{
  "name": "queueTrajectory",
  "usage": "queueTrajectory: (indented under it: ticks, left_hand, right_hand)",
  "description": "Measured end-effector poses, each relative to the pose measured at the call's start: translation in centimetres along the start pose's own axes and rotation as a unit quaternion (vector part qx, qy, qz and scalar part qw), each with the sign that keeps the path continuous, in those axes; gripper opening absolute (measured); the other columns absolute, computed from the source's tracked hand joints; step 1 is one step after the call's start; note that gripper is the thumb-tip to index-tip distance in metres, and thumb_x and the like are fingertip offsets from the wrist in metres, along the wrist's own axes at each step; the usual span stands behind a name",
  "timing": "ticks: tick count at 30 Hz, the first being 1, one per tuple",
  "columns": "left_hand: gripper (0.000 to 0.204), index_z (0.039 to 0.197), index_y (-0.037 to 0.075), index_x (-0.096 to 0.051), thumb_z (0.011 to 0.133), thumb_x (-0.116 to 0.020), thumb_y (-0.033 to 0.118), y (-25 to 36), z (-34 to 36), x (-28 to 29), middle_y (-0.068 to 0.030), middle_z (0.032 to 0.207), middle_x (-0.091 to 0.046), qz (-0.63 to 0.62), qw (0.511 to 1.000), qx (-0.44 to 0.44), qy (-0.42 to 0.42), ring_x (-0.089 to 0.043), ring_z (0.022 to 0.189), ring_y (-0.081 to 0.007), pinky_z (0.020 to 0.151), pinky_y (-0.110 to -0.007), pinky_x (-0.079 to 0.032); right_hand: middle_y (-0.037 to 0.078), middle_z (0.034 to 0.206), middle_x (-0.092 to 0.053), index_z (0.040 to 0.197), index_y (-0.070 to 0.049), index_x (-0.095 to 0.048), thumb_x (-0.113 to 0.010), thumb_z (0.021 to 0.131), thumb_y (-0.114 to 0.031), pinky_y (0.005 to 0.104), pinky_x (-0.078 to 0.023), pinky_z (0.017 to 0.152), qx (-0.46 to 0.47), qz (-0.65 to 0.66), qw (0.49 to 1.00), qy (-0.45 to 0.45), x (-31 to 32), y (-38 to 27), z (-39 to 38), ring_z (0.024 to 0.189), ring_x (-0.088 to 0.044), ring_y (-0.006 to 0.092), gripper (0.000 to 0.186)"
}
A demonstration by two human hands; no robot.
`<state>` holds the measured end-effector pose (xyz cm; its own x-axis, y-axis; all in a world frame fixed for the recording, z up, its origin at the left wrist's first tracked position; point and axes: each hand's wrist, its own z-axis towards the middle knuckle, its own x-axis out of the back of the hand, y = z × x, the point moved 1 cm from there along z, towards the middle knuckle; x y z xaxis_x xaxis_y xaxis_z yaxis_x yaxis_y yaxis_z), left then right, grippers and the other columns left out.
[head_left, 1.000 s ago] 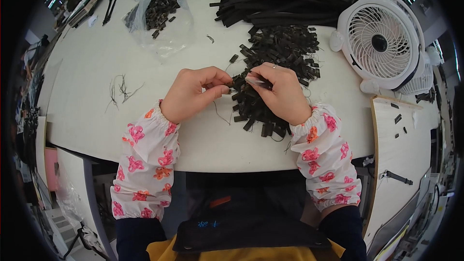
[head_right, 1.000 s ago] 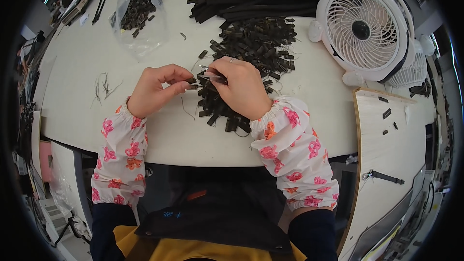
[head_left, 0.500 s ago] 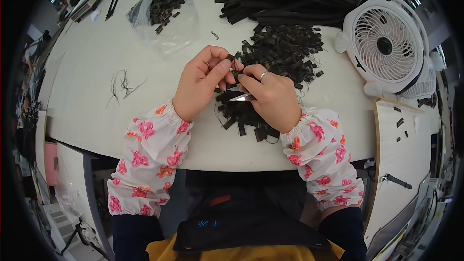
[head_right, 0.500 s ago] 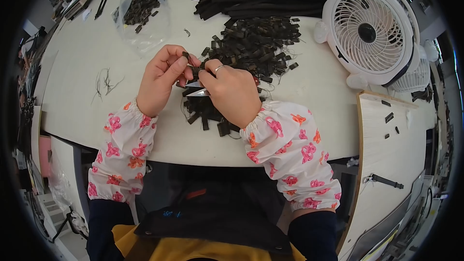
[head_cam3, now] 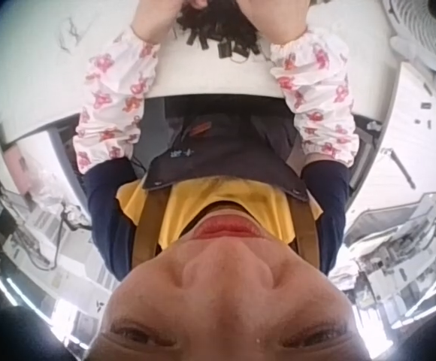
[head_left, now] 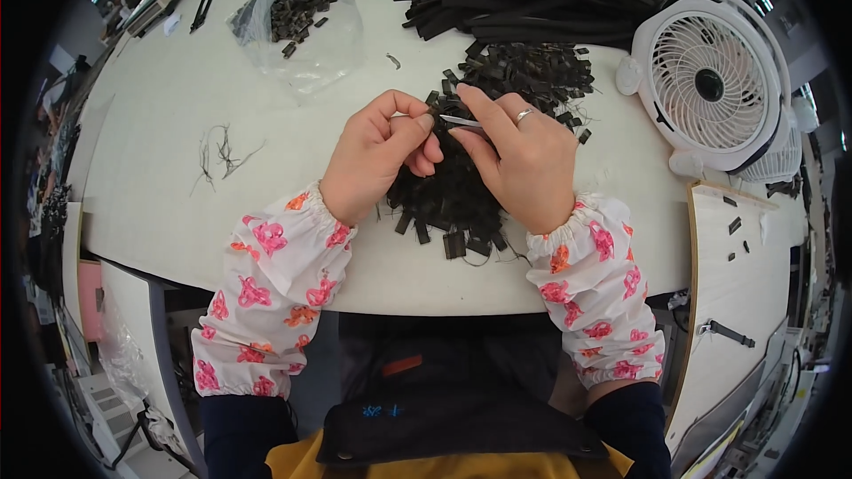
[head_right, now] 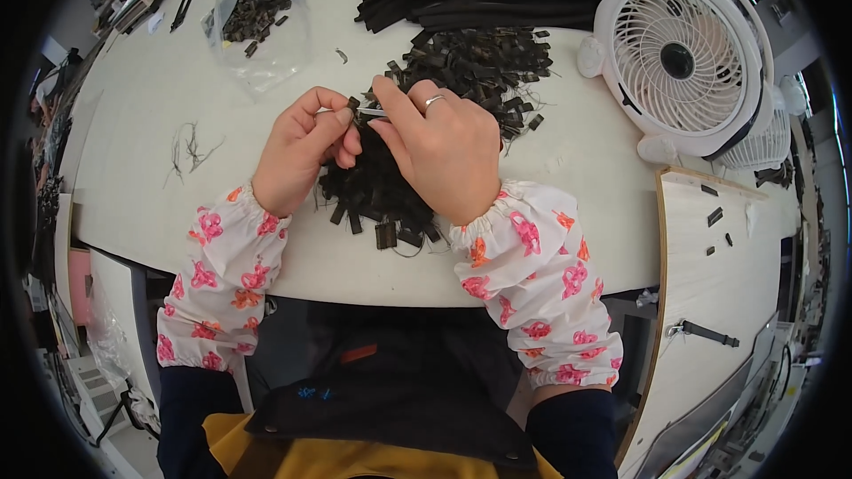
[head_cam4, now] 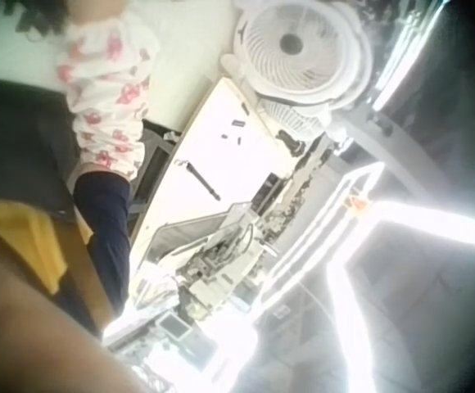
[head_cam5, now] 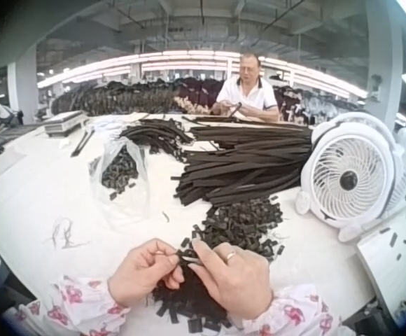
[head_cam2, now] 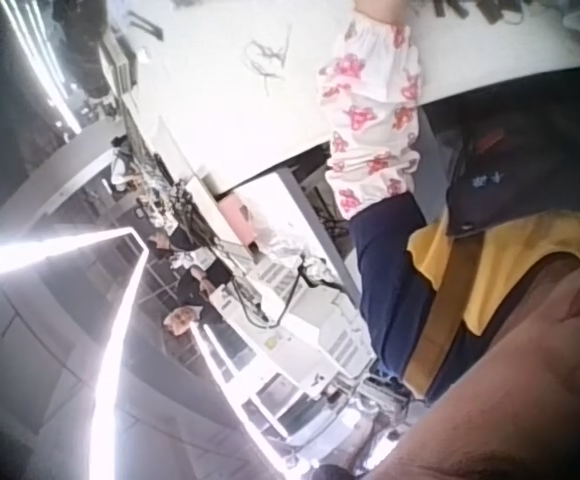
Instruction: Use scissors to trim excess threads or material from small black leather straps or components.
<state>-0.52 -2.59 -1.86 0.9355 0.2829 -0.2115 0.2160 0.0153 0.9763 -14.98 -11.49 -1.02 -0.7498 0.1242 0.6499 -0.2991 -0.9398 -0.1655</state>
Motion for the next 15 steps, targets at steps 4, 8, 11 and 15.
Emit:
queueTrajectory:
  ticks: [4, 8, 11, 15]
  left_hand:
    - [0.01, 0.092, 0.001, -0.049, 0.09, -0.049, 0.011, -0.1, -0.04, -0.09, -0.0046, 0.067, -0.059, 0.0, 1.0, -0.005, 0.004, -0.054, 0.055, -0.0078, 0.054, -0.019, -0.046]
    - [0.01, 0.091, 0.0, -0.049, 0.09, -0.05, 0.01, -0.25, -0.06, -0.12, -0.0056, 0.067, -0.059, 0.034, 0.999, -0.015, 0.006, -0.054, 0.055, -0.0077, 0.054, -0.019, -0.046]
    - [0.01, 0.091, 0.0, -0.049, 0.09, -0.05, 0.009, -0.27, 0.02, -0.04, -0.006, 0.067, -0.059, 0.037, 0.999, -0.022, 0.004, -0.055, 0.056, -0.0078, 0.054, -0.019, -0.046]
    - [0.01, 0.091, 0.0, -0.048, 0.09, -0.05, 0.009, -0.35, -0.14, -0.15, -0.0059, 0.067, -0.059, 0.036, 0.999, -0.02, -0.005, -0.055, 0.056, -0.0079, 0.054, -0.019, -0.047]
  right_hand:
    - [0.001, 0.065, -0.047, 0.101, -0.011, -0.059, -0.07, 0.067, -0.017, 0.0289, -0.042, 0.049, 0.018, -0.032, 0.999, -0.01, 0.21, -0.46, 0.15, 0.057, -0.053, 0.0156, 0.037]
    - [0.001, 0.065, -0.047, 0.102, -0.01, -0.059, -0.07, 0.067, -0.016, 0.0285, -0.042, 0.049, 0.019, -0.052, 0.998, -0.012, 0.22, -0.6, 0.13, 0.057, -0.053, 0.0152, 0.037]
    - [0.001, 0.064, -0.047, 0.102, -0.009, -0.059, -0.069, 0.067, -0.016, 0.0282, -0.042, 0.049, 0.022, -0.057, 0.998, -0.009, 0.16, -0.68, 0.2, 0.056, -0.052, 0.0153, 0.037]
    - [0.001, 0.064, -0.047, 0.102, -0.008, -0.059, -0.068, 0.068, -0.015, 0.0282, -0.042, 0.049, 0.032, -0.035, 0.999, -0.009, -0.09, -0.88, 0.26, 0.056, -0.053, 0.015, 0.036]
